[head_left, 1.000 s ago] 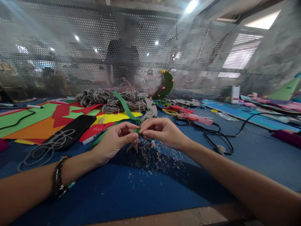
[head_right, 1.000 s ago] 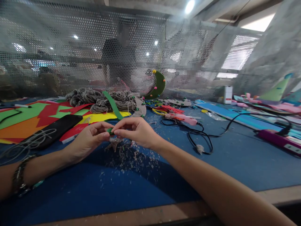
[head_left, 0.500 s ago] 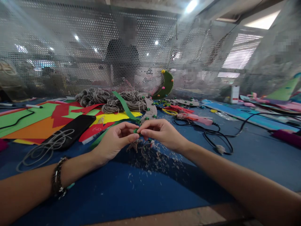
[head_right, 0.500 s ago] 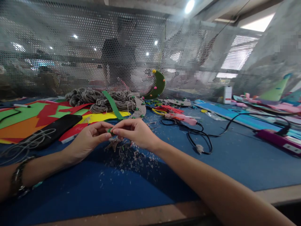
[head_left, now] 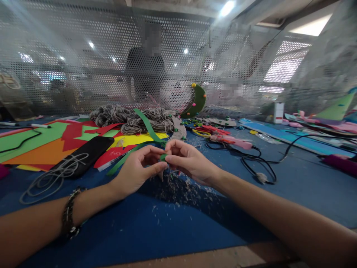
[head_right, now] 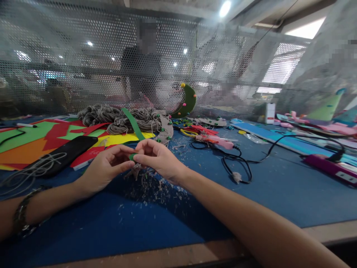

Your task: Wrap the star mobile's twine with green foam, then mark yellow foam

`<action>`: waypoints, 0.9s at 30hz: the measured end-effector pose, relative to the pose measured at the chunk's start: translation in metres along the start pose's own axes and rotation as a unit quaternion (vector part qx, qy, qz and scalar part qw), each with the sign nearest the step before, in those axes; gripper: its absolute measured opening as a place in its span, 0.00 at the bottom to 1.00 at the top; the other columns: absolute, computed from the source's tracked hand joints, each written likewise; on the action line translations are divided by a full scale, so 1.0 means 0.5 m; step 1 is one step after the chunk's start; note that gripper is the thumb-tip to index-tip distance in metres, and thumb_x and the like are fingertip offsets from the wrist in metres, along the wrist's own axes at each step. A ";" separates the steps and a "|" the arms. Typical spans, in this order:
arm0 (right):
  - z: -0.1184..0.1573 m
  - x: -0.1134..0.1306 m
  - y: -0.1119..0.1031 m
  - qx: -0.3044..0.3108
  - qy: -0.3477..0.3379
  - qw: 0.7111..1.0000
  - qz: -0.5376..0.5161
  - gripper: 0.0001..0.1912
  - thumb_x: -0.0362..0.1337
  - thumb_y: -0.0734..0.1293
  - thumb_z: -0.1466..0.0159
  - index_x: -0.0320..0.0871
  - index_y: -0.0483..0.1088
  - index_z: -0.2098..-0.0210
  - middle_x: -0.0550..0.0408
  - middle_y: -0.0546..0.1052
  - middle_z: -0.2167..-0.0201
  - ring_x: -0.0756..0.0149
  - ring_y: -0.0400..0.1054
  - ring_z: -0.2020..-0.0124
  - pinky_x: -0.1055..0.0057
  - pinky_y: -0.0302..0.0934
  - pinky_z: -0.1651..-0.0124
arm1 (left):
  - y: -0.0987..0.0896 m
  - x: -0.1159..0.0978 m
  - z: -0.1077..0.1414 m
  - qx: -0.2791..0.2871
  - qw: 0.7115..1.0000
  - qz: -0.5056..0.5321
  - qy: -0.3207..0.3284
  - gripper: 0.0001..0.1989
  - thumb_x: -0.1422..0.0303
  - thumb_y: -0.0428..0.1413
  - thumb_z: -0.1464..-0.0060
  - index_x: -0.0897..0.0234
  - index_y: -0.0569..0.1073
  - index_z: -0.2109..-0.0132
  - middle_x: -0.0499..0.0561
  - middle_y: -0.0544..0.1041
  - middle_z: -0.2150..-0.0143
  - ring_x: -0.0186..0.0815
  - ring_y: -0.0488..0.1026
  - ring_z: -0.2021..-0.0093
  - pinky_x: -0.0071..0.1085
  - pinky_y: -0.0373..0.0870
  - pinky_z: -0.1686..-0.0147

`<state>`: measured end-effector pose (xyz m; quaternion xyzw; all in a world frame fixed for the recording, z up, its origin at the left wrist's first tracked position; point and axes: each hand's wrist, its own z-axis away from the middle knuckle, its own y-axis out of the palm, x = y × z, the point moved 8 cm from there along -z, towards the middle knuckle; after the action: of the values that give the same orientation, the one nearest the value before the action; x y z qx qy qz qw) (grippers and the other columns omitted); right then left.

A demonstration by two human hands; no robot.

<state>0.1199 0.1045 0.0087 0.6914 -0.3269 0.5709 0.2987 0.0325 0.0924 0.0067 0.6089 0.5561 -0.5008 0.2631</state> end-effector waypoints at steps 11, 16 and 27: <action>0.002 -0.008 0.002 -0.006 0.010 1.000 -0.016 0.09 0.32 0.65 0.47 0.42 0.58 0.71 0.66 0.59 0.81 0.82 0.55 0.81 0.81 0.49 0.79 | 0.006 -0.004 0.002 0.004 0.999 -0.040 0.027 0.16 0.65 0.56 0.54 0.66 0.64 0.58 0.48 0.71 0.69 0.31 0.69 0.71 0.26 0.66 0.70; 0.000 -0.010 0.004 0.001 0.001 1.000 -0.004 0.10 0.34 0.65 0.48 0.41 0.58 0.72 0.66 0.61 0.82 0.81 0.55 0.82 0.80 0.49 0.80 | 0.007 -0.006 0.005 0.010 0.997 -0.079 0.026 0.11 0.64 0.54 0.52 0.66 0.66 0.62 0.48 0.71 0.72 0.32 0.69 0.72 0.26 0.66 0.71; 0.002 -0.003 0.003 -0.036 -0.014 0.998 0.047 0.10 0.33 0.65 0.47 0.41 0.55 0.75 0.68 0.59 0.85 0.82 0.54 0.83 0.82 0.46 0.83 | 0.001 -0.012 0.009 -0.012 0.984 -0.171 0.052 0.13 0.65 0.53 0.51 0.65 0.66 0.58 0.48 0.72 0.70 0.32 0.69 0.73 0.26 0.64 0.73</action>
<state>0.1189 0.1030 0.0073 0.6721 -0.3839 0.5623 0.2911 0.0324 0.0858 0.0103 0.5266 0.6708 -0.4998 0.1514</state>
